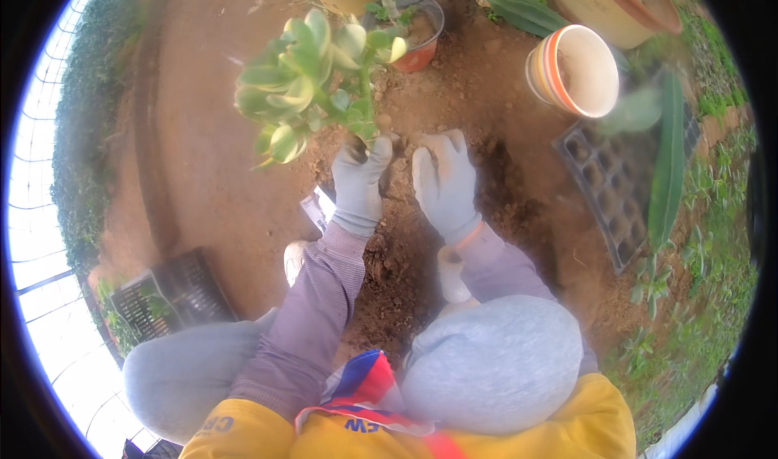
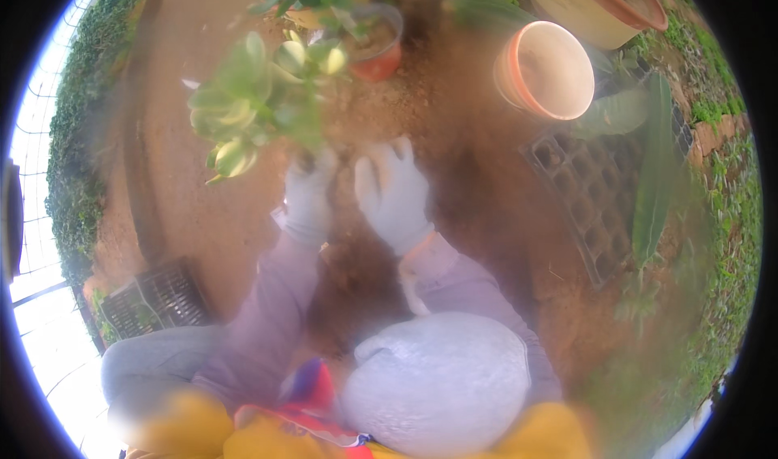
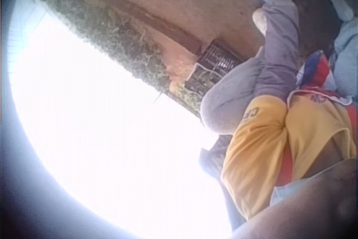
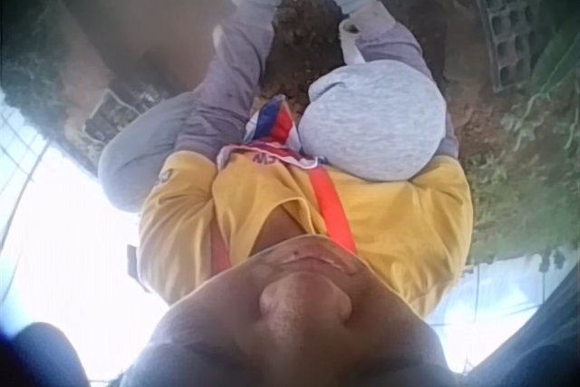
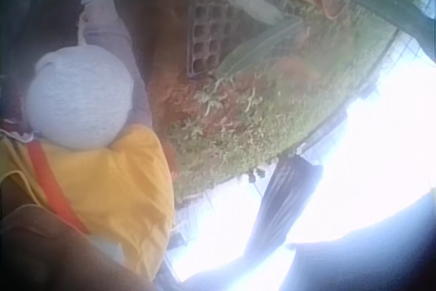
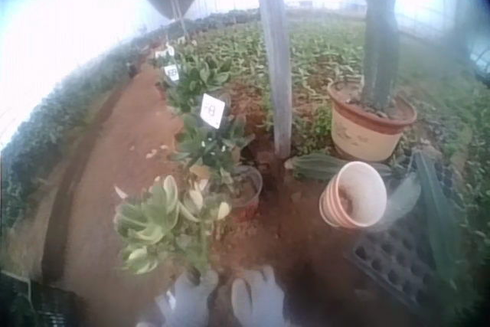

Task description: The person removes small potted plants from their containers, loosens the root ball, and wraps the roots in plastic film. The wrapped plants are placed into a black plastic crate. The person repeats this process for several plants.

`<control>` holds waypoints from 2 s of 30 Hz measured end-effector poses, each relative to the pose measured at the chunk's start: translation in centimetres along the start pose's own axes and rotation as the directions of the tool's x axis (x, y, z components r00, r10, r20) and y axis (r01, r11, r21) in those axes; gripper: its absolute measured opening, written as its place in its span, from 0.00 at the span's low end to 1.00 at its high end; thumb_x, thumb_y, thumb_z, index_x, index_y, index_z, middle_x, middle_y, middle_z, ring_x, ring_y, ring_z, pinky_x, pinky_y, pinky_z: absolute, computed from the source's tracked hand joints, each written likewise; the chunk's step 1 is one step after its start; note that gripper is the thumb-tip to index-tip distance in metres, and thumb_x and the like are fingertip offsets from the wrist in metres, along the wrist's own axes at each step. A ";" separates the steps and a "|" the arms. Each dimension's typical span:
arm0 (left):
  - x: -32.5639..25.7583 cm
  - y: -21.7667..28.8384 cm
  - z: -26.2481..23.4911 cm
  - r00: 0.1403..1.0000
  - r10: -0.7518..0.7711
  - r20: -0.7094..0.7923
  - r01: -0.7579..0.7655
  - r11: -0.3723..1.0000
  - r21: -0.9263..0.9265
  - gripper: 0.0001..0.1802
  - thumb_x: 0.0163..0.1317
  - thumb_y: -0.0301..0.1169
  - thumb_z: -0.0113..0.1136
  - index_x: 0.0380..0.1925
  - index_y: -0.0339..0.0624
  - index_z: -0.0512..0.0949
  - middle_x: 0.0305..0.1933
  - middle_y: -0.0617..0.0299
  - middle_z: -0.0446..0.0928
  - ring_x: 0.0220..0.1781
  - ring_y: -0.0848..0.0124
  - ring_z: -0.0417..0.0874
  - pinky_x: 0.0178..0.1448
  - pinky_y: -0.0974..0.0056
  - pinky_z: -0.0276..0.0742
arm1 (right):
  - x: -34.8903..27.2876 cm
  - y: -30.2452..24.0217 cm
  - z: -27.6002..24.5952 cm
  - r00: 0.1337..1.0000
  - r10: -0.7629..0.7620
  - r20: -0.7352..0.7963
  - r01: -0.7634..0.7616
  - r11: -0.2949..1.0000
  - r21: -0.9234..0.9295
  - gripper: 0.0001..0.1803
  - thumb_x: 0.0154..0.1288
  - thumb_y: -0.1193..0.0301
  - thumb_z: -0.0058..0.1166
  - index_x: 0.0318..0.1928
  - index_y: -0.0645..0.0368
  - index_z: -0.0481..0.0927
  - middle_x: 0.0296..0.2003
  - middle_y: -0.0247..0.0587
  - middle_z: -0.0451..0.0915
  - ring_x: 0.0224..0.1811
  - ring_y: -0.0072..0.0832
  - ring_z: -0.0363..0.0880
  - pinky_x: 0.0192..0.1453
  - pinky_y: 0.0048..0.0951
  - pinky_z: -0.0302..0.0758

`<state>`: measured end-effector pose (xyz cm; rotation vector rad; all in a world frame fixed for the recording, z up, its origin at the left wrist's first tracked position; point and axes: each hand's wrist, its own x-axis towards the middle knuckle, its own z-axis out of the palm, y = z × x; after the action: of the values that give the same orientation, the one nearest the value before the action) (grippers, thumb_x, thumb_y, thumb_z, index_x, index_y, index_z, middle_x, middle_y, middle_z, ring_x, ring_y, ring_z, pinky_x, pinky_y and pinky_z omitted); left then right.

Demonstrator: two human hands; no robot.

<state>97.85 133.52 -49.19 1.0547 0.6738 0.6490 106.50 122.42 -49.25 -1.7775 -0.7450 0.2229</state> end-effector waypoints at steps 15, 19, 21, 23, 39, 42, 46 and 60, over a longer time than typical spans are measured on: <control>0.4 1.7 0.7 1.000 -0.021 -0.012 0.021 0.999 0.031 0.17 0.67 0.33 0.65 0.50 0.34 0.76 0.45 0.54 0.84 0.48 0.67 0.84 0.52 0.65 0.81 | 0.3 -0.8 -2.1 0.888 0.213 0.408 -0.390 0.820 0.420 0.56 0.48 0.60 0.79 0.72 0.66 0.60 0.66 0.49 0.69 0.68 0.33 0.67 0.73 0.36 0.63; 1.4 2.1 0.1 0.976 -0.037 0.215 0.051 0.997 -0.058 0.14 0.67 0.27 0.63 0.50 0.36 0.76 0.46 0.53 0.83 0.50 0.65 0.85 0.57 0.62 0.82 | 1.3 -0.7 -2.8 0.840 0.140 0.524 -0.438 0.746 0.502 0.57 0.49 0.59 0.78 0.74 0.66 0.57 0.67 0.48 0.70 0.67 0.31 0.68 0.72 0.34 0.64; 1.6 2.0 0.0 0.985 -0.092 0.148 0.086 0.995 0.045 0.14 0.66 0.26 0.63 0.50 0.36 0.76 0.46 0.52 0.83 0.50 0.64 0.85 0.58 0.61 0.81 | 1.7 -0.2 -3.5 0.823 0.122 0.555 -0.403 0.814 0.419 0.57 0.52 0.57 0.76 0.74 0.67 0.56 0.66 0.49 0.70 0.67 0.32 0.69 0.72 0.34 0.64; 1.6 1.7 0.1 0.989 -0.125 0.079 0.118 0.988 0.097 0.13 0.66 0.25 0.63 0.49 0.35 0.76 0.47 0.51 0.84 0.51 0.63 0.85 0.59 0.60 0.81 | 1.9 0.5 -3.5 0.807 0.149 0.572 -0.345 0.904 0.251 0.55 0.56 0.55 0.74 0.74 0.68 0.56 0.67 0.51 0.70 0.67 0.33 0.69 0.72 0.34 0.64; 2.3 1.4 -0.2 0.995 -0.096 0.007 0.095 0.993 0.067 0.13 0.65 0.26 0.64 0.47 0.34 0.75 0.45 0.53 0.85 0.49 0.67 0.85 0.61 0.65 0.77 | -6.9 0.2 -7.9 0.502 -0.092 0.860 0.628 0.723 -0.289 0.15 0.56 0.68 0.60 0.45 0.48 0.84 0.62 0.41 0.74 0.63 0.48 0.72 0.59 0.46 0.76; 2.1 1.4 -0.2 0.997 -0.079 0.020 0.078 0.995 0.063 0.13 0.65 0.26 0.64 0.47 0.34 0.76 0.45 0.53 0.85 0.49 0.67 0.85 0.60 0.65 0.76 | -6.9 2.6 -8.2 0.348 0.062 0.935 0.523 0.815 -0.249 0.11 0.57 0.71 0.57 0.41 0.51 0.83 0.55 0.37 0.79 0.55 0.41 0.78 0.52 0.38 0.79; 1.8 1.1 -0.2 0.997 -0.076 0.015 0.074 0.993 0.087 0.13 0.65 0.26 0.64 0.47 0.34 0.76 0.45 0.52 0.85 0.49 0.67 0.85 0.60 0.65 0.76 | -5.2 3.6 -9.2 0.582 0.033 0.813 0.371 0.878 -0.301 0.08 0.58 0.71 0.56 0.38 0.53 0.83 0.47 0.37 0.83 0.48 0.39 0.81 0.46 0.34 0.80; 3.3 -0.6 1.0 1.000 0.028 -0.014 -0.026 0.988 0.153 0.15 0.67 0.31 0.65 0.49 0.36 0.76 0.42 0.60 0.84 0.42 0.74 0.83 0.50 0.70 0.79 | 0.3 1.1 -6.8 0.871 -0.057 0.488 -0.086 0.960 0.267 0.03 0.65 0.78 0.57 0.39 0.59 0.78 0.33 0.37 0.83 0.37 0.28 0.83 0.42 0.30 0.79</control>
<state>100.77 135.26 -50.04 1.2031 0.7329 0.6371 110.61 117.02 -47.88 -1.4613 -1.0043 0.7792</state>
